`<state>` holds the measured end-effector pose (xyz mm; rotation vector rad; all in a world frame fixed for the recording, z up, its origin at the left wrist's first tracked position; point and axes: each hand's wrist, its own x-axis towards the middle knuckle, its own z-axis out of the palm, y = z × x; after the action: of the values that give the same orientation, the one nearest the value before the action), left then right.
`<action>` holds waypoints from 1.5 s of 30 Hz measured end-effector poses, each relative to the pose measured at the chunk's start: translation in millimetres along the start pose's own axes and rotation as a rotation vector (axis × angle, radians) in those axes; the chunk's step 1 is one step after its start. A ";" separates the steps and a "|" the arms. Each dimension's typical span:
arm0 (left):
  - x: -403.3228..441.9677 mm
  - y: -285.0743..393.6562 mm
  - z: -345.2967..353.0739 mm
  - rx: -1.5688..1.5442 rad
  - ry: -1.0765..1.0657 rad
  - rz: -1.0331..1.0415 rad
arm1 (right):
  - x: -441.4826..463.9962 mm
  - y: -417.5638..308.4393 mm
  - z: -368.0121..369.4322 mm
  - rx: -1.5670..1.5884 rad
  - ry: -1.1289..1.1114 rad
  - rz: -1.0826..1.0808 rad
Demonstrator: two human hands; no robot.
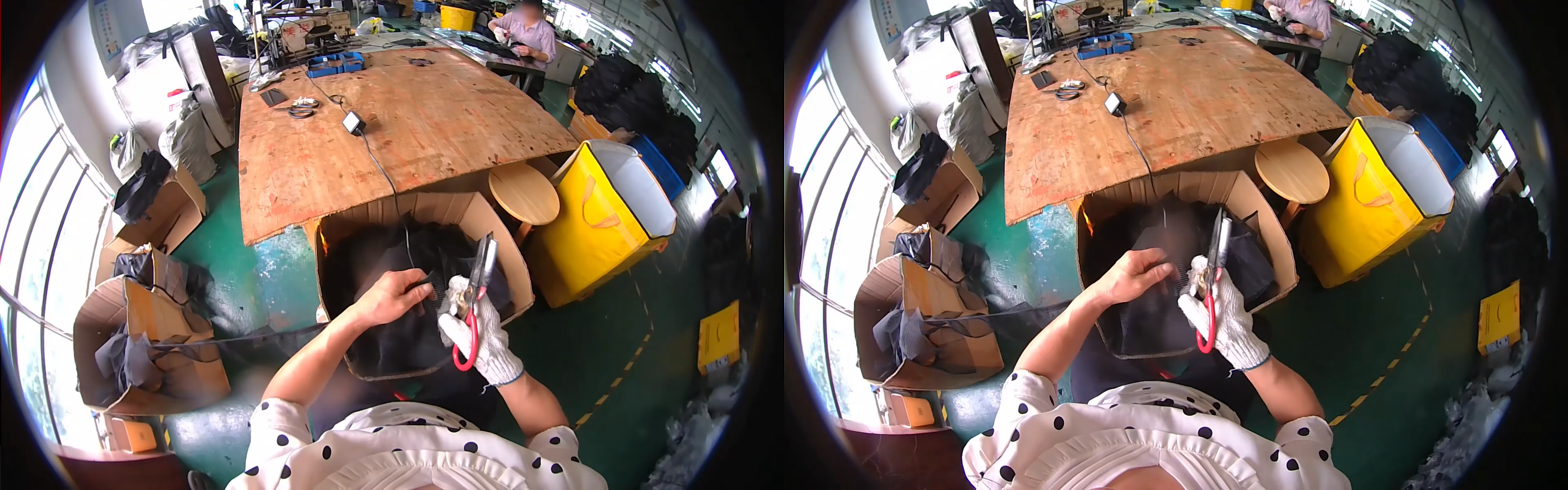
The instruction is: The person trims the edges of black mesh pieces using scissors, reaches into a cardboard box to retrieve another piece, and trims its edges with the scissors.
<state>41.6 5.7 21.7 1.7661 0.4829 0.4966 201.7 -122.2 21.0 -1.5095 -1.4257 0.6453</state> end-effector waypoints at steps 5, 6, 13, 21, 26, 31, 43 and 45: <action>1.5 18.8 13.8 0.222 0.201 0.117 | 0.6 -26.8 5.1 0.232 -0.068 0.152; 4.9 14.4 15.1 0.286 0.281 0.217 | 0.6 -27.7 5.3 0.244 -0.083 0.191; 14.9 11.8 -25.1 -0.032 0.595 -0.056 | 4.7 -1.6 8.1 1.429 -0.069 0.613; -29.4 -65.6 -201.2 0.312 1.026 -0.327 | 5.4 -7.6 2.0 1.238 -0.067 0.584; -138.6 -72.3 -292.6 0.955 1.098 -0.591 | 6.7 6.2 2.0 1.367 -0.113 0.595; -222.5 -54.3 -297.4 1.373 0.624 -0.810 | 9.5 -8.4 3.5 1.316 -0.087 0.621; -153.2 -19.5 -173.7 1.000 0.432 -0.274 | 11.0 -11.4 -5.0 0.507 -0.090 0.170; -140.1 11.7 -115.4 0.592 0.220 -0.387 | 15.2 1.8 -8.8 0.407 -0.018 0.136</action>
<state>-138.0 15.9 48.2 2.1108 1.1963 0.2848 212.9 -109.8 26.5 -1.2831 -1.1265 0.9701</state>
